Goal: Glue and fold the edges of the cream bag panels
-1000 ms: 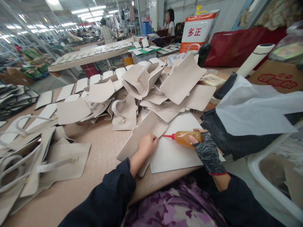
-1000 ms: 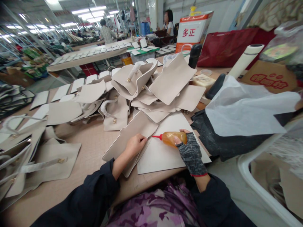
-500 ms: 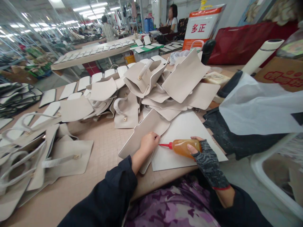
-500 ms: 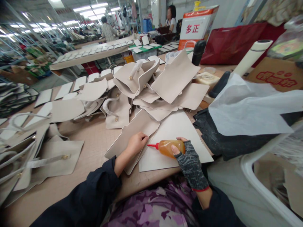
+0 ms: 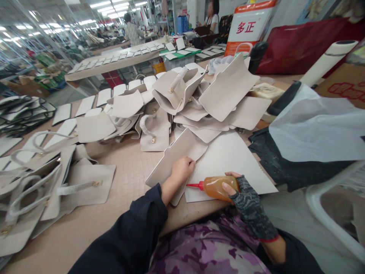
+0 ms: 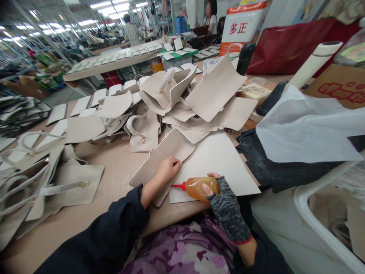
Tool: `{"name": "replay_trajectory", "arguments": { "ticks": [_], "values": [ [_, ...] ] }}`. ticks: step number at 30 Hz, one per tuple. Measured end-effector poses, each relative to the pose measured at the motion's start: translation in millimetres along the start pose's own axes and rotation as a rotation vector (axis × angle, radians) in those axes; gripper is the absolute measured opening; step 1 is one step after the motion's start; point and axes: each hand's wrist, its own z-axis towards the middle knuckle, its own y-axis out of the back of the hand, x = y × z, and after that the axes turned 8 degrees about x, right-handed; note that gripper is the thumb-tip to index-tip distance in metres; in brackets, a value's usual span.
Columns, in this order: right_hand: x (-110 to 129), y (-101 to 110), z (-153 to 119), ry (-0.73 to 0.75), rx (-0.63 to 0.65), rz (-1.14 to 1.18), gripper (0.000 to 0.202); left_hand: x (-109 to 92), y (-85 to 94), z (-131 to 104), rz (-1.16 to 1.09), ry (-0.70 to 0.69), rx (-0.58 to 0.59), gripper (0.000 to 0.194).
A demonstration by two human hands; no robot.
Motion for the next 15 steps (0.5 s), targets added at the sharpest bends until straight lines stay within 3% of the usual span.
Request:
{"name": "replay_trajectory", "arguments": {
  "ticks": [11, 15],
  "values": [
    [0.9, -6.7, -10.2, -0.062, 0.105, 0.06, 0.045, 1.5, -2.4, -0.2, -0.006, -0.021, -0.008, 0.028],
    [1.1, 3.7, -4.6, -0.142, 0.164, 0.172, 0.043, 3.3, -2.2, -1.0, -0.007, -0.05, 0.011, 0.029]
  ]
}}
